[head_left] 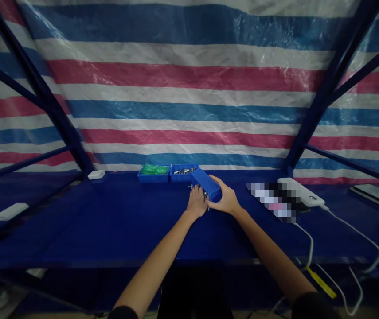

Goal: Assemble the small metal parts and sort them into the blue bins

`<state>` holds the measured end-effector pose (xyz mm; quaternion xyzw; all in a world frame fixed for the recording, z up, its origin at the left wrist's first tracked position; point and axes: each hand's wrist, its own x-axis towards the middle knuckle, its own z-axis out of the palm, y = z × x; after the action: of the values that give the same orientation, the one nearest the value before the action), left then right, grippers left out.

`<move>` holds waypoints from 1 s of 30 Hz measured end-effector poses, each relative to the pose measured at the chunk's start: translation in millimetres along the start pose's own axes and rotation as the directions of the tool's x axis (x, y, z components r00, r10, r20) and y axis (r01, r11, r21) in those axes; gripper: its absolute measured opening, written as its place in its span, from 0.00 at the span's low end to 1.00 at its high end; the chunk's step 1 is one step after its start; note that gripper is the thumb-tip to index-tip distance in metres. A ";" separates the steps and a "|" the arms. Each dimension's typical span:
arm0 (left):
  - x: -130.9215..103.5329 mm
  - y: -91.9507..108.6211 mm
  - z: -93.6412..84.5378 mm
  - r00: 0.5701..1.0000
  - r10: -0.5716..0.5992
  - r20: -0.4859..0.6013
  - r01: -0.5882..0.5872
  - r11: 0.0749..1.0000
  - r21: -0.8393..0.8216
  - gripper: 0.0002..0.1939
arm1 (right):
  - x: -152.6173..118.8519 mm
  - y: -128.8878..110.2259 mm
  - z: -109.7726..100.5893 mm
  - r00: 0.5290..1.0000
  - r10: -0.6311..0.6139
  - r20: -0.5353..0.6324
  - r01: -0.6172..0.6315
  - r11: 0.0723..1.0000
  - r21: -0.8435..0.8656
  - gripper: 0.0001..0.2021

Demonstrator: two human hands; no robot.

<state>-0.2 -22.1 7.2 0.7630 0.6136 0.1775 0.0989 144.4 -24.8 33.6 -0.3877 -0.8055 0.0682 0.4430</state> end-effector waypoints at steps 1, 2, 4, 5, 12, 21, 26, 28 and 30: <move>-0.7 0.0 -0.4 1.000 0.004 -0.018 -0.004 1.000 -0.008 0.29 | 0.1 0.0 0.5 1.000 0.011 0.003 -0.012 1.000 0.013 0.39; -1.3 -0.1 -0.7 0.999 0.007 -0.032 -0.008 1.000 -0.017 0.28 | 0.1 0.1 1.2 1.000 0.024 0.002 -0.024 1.000 0.020 0.38; -2.1 -0.5 -0.7 0.999 0.012 -0.052 -0.014 0.999 -0.030 0.27 | -0.1 0.6 2.7 0.999 0.043 -0.003 -0.043 0.999 0.010 0.36; -2.2 -0.7 -0.5 0.998 0.013 -0.055 -0.014 0.999 -0.034 0.27 | -0.2 1.1 3.4 0.999 0.047 -0.011 -0.047 0.999 -0.004 0.35; -2.0 0.7 1.2 0.997 -0.016 -0.073 0.013 0.999 -0.035 0.29 | -1.5 7.2 7.2 0.992 -0.028 -0.121 0.019 0.997 -0.079 0.24; -3.1 1.9 0.7 0.997 -0.005 -0.082 0.000 0.999 -0.054 0.30 | -1.5 1.0 -0.9 0.982 0.015 -0.190 -0.031 0.996 -0.082 0.21; -1.9 0.5 3.5 0.996 -0.002 -0.090 -0.002 0.999 -0.043 0.30 | -1.0 5.4 0.5 0.974 -0.007 -0.225 -0.012 0.996 -0.086 0.21; -1.7 0.8 3.2 0.996 0.002 -0.093 -0.006 0.999 -0.042 0.30 | -1.0 6.6 1.4 0.972 -0.018 -0.235 -0.003 0.996 -0.088 0.21; -1.9 1.1 2.3 0.995 0.007 -0.096 -0.011 0.999 -0.043 0.29 | -1.2 5.9 0.9 0.973 -0.023 -0.229 0.002 0.996 -0.091 0.21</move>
<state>1.4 -24.0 5.1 0.7540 0.6102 0.2277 0.0853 147.3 -21.3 29.6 -0.4076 -0.7536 -0.0162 0.5155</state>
